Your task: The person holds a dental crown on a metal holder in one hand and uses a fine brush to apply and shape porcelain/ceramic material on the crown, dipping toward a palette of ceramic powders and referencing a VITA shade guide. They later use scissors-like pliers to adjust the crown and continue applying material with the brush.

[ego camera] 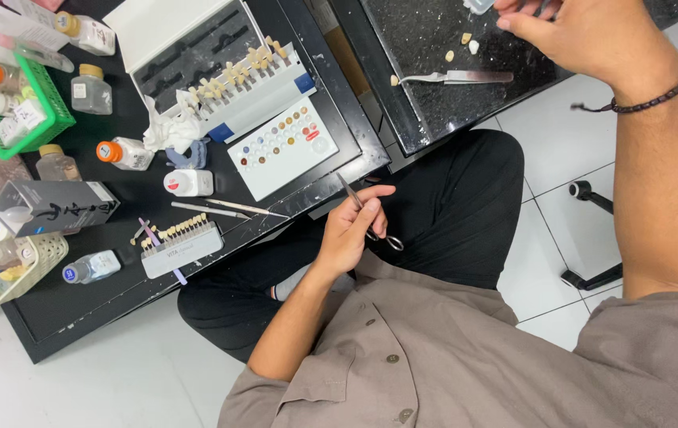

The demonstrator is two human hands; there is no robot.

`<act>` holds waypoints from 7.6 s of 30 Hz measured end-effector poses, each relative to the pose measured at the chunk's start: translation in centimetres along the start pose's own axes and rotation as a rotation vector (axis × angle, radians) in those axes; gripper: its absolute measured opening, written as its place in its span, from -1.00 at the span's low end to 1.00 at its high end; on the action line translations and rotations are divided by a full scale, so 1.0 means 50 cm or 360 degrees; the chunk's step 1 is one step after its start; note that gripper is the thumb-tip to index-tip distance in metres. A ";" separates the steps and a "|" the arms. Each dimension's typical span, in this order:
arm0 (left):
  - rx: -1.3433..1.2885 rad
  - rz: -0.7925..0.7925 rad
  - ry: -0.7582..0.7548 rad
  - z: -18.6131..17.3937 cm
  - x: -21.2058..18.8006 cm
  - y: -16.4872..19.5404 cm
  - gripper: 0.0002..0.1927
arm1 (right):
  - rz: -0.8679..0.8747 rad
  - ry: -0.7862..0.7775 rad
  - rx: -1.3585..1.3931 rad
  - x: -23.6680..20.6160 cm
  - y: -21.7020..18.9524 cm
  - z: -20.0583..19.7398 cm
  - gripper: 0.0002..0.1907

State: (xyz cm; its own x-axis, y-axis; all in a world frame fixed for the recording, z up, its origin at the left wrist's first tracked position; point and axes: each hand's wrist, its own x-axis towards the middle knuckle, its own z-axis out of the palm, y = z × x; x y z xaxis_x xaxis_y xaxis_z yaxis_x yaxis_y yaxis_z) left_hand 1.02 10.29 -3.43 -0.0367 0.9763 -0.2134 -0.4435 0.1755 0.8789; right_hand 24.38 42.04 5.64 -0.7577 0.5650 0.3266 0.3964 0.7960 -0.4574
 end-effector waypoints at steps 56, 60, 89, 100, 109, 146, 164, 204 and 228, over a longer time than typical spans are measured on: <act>0.0404 0.0498 0.0551 0.053 -0.109 0.096 -0.75 | -0.0173 0.0128 0.1738 -0.057 -0.397 0.157 -0.74; 0.0502 0.0749 0.0750 0.057 -0.138 0.117 -0.75 | -0.0294 0.0191 0.1629 -0.070 -0.431 0.197 -0.65; -0.0747 0.0716 0.0946 -0.045 -0.172 0.048 -0.78 | -0.0059 -0.0354 0.1623 -0.156 -0.572 0.324 -0.49; -0.0702 0.0731 0.0982 -0.047 -0.168 0.035 -0.79 | 0.0078 -0.0442 0.1505 -0.177 -0.577 0.349 -0.24; 0.0536 0.1122 0.1294 -0.118 -0.211 0.124 -0.83 | 0.0055 -0.1044 0.1674 -0.252 -0.501 0.371 -0.36; 0.1580 0.0951 0.0332 -0.029 -0.325 0.006 -0.78 | 0.0938 -0.1494 0.1911 -0.225 -0.473 0.324 -0.57; -0.0303 0.0755 0.0528 -0.080 -0.335 -0.070 -0.80 | 0.0769 -0.1211 0.2095 -0.318 -0.414 0.346 -0.39; 0.0170 0.0367 0.0621 -0.102 -0.307 -0.054 -0.86 | 0.0827 -0.1066 0.1908 -0.257 -0.475 0.328 -0.32; -0.0639 0.0630 0.0424 -0.122 -0.313 -0.047 -0.86 | 0.0321 -0.1248 0.2260 -0.371 -0.412 0.334 -0.34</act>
State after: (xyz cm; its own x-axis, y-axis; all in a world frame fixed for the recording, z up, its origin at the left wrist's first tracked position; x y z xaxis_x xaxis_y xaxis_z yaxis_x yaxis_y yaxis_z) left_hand -2.84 -6.18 -4.78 -0.4664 0.8832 -0.0487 -0.6507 -0.3053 0.6953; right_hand 21.64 11.53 -4.79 -0.9942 0.0340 -0.1022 0.0839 -0.3506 -0.9328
